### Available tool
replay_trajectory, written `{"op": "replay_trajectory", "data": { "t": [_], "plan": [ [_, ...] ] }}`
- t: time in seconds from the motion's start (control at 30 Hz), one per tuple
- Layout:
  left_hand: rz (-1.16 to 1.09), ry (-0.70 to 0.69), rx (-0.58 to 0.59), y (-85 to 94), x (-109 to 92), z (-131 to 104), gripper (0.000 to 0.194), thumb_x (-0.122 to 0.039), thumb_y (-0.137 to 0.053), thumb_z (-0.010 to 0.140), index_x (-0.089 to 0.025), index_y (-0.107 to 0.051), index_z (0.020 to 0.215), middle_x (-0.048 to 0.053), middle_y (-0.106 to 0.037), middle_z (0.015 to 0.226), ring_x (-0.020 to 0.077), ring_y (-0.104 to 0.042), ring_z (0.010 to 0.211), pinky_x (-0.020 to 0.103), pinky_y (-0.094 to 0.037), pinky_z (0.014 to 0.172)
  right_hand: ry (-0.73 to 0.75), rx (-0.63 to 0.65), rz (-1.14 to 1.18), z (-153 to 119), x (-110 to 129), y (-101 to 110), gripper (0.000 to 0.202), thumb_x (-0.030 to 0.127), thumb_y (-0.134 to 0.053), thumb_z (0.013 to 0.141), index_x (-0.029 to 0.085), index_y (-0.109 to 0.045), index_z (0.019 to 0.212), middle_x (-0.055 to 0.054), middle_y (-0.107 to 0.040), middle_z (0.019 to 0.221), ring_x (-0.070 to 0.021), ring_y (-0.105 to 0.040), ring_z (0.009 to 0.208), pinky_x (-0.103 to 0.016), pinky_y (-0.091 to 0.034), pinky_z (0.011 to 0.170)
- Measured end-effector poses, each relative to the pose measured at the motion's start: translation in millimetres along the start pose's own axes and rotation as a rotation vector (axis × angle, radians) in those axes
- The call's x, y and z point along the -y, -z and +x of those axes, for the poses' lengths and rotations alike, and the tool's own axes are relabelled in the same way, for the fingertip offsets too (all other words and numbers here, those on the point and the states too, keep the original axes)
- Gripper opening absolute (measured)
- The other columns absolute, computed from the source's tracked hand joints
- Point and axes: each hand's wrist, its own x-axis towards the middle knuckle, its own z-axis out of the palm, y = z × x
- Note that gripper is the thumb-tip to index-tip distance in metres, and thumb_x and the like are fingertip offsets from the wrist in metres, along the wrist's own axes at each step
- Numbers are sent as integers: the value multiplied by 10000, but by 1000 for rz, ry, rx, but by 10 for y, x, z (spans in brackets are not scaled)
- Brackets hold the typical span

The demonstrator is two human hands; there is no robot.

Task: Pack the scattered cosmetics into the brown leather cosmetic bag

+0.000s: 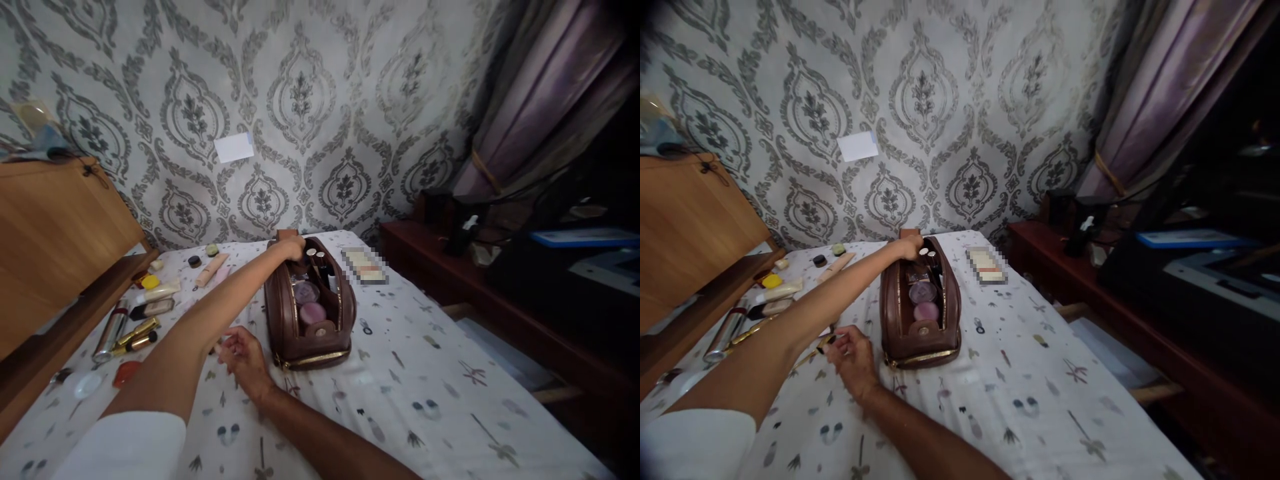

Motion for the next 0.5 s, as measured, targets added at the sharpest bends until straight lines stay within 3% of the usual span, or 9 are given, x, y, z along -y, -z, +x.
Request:
{"op": "replay_trajectory", "data": {
  "t": [0.27, 0.4, 0.5],
  "plan": [
    [-1, -21, -44, -8, 50, 49, 409, -126, -769, 615, -123, -726, 1021, 142, -748, 1059, 270, -704, 977, 289, -556, 837, 15, 1, 3, -10, 37, 1, 445, 500, -796, 632, 210, -586, 895, 46, -538, 688, -97, -512, 535, -192, -345, 421],
    [-31, -26, -99, 79, 85, 8, 392, -151, -803, 568, -117, -728, 951, 143, -752, 1004, 286, -707, 904, 304, -563, 767, 5, 10, -13, -8, 41, -6, 465, 513, -796, 619, 210, -583, 899, 43, -549, 687, -101, -518, 544, -194, -345, 422],
    [-85, -60, -196, 181, 155, -98, 360, -135, -736, 644, -136, -713, 1003, 97, -754, 970, 251, -696, 891, 288, -546, 779, 0, 12, -5, -10, 51, -13, 444, 511, -768, 642, 208, -572, 902, 43, -547, 683, -99, -515, 541, -192, -337, 429]
  ]
}}
